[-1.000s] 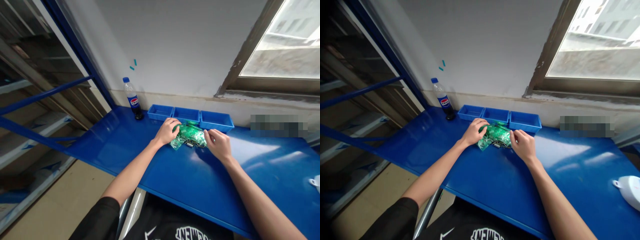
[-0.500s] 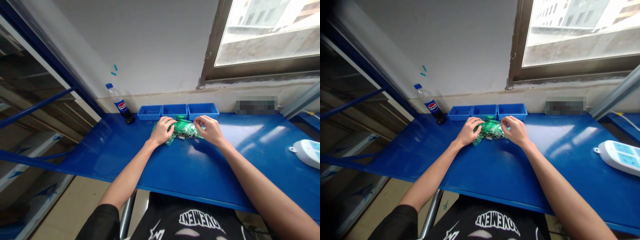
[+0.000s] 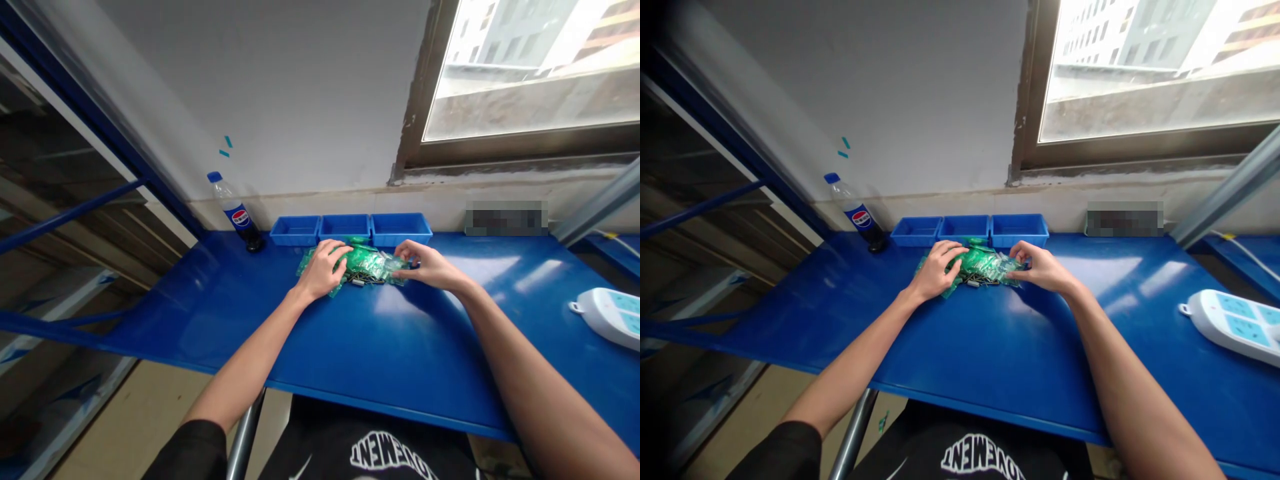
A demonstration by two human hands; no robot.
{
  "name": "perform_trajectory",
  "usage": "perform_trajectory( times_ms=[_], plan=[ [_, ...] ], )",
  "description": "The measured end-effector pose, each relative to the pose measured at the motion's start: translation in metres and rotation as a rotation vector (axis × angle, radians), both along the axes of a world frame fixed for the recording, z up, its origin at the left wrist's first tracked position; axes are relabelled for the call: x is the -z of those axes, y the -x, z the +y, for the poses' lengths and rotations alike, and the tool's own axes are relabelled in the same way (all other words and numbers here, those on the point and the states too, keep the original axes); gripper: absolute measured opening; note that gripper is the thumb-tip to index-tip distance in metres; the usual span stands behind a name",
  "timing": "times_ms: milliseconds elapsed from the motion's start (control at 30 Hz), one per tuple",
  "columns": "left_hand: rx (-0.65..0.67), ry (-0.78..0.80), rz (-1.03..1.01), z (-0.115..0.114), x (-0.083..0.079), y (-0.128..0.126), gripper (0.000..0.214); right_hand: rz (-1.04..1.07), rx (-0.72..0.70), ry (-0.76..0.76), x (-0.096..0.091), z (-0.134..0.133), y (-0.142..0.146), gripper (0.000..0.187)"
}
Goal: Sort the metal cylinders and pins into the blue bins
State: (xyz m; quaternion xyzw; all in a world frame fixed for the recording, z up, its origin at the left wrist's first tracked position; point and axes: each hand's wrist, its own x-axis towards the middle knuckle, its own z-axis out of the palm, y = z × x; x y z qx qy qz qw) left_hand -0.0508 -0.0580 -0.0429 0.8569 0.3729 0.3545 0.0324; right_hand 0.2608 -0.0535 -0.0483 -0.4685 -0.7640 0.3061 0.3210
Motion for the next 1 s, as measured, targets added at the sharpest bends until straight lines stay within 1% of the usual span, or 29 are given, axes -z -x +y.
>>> perform_trajectory(
  times_ms=[100, 167, 300, 400, 533, 633, 733, 800, 867, 933, 1000],
  plan=[
    [0.013, -0.008, -0.026, -0.002, -0.002, -0.001, 0.029, 0.226, 0.011, 0.138, -0.006, -0.002, 0.001, 0.05],
    [0.031, -0.007, -0.062, -0.004, -0.005, -0.003, 0.028, 0.325, 0.049, 0.169, -0.013, -0.006, 0.003, 0.051],
    [0.057, 0.029, -0.169, -0.009, -0.013, -0.008, 0.024, 0.487, 0.159, 0.08, -0.028, -0.013, 0.014, 0.044],
    [0.074, 0.109, -0.25, -0.015, -0.019, -0.012, 0.025, 0.559, 0.148, 0.022, -0.04, -0.012, 0.034, 0.04],
    [0.089, 0.305, -0.313, -0.02, -0.025, -0.014, 0.036, 0.507, 0.018, 0.053, -0.063, 0.0, 0.069, 0.043],
    [0.108, 0.428, -0.416, -0.018, -0.027, -0.012, 0.045, 0.439, -0.122, 0.052, -0.083, 0.011, 0.091, 0.041],
    [0.163, 0.559, -0.545, -0.012, -0.027, -0.004, 0.047, 0.363, -0.176, 0.055, -0.095, 0.02, 0.104, 0.039],
    [0.174, 0.631, -0.605, -0.007, -0.027, 0.004, 0.047, 0.317, -0.147, 0.033, -0.096, 0.025, 0.109, 0.035],
    [0.141, 0.674, -0.673, 0.001, -0.027, 0.012, 0.046, 0.254, -0.061, -0.06, -0.092, 0.029, 0.11, 0.028],
    [0.062, 0.664, -0.742, 0.01, -0.025, 0.02, 0.046, 0.12, 0.036, -0.199, -0.085, 0.033, 0.108, 0.02],
    [-0.041, 0.62, -0.811, 0.018, -0.023, 0.027, 0.047, -0.081, 0.073, -0.31, -0.078, 0.036, 0.102, 0.014]
  ],
)
